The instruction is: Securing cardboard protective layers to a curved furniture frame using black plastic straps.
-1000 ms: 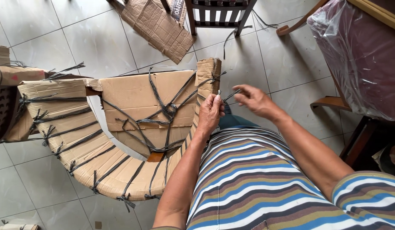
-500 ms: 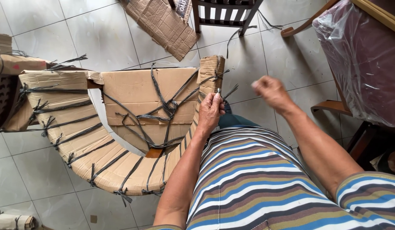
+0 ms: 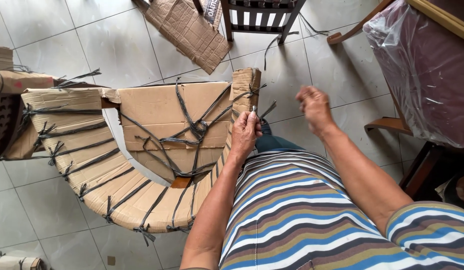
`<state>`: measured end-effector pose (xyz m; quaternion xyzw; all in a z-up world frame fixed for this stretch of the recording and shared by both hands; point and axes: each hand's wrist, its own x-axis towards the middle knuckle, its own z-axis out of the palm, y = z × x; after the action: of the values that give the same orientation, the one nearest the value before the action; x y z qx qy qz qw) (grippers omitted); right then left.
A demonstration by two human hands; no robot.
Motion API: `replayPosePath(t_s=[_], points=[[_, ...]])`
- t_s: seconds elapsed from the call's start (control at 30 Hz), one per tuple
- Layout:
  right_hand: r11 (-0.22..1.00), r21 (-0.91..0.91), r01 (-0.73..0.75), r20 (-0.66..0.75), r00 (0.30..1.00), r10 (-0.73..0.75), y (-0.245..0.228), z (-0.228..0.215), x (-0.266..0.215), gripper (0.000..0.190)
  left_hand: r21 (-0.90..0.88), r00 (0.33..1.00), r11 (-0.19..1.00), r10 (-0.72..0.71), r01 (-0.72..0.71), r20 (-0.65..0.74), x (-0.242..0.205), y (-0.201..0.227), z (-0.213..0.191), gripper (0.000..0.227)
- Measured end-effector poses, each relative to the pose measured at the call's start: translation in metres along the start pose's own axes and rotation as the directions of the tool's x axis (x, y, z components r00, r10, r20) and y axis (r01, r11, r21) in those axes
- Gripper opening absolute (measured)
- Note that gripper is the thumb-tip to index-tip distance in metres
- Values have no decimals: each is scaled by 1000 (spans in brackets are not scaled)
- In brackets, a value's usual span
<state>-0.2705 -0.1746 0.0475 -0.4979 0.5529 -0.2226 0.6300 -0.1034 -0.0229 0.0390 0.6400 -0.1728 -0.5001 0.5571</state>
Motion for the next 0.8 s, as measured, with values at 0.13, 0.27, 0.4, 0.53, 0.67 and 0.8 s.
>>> replayPosePath(t_s=[0.13, 0.27, 0.4, 0.53, 0.67, 0.8], points=[[996, -93, 12, 82, 997, -4, -24, 1, -22, 27, -20, 1000, 1000, -8, 8, 0, 0, 5, -1, 32], [968, -251, -22, 352, 929, 112, -26, 41, -45, 37, -12, 999, 1000, -13, 14, 34, 4, -1, 6, 32], [959, -249, 135, 265, 962, -67, -18, 62, -50, 27, -31, 999, 999, -32, 33, 29, 2, 1, -1, 34], [921, -313, 232, 268, 952, -149, 8, 53, -37, 29, -32, 999, 999, -26, 26, 27, -1, 2, 1, 32], [960, -239, 143, 224, 971, -88, 12, 50, -35, 35, -29, 999, 999, -14, 15, 33, 4, -9, 5, 32], [988, -118, 104, 144, 986, -87, 6, 36, -29, 27, -36, 999, 999, -25, 26, 38, 5, -10, 6, 32]])
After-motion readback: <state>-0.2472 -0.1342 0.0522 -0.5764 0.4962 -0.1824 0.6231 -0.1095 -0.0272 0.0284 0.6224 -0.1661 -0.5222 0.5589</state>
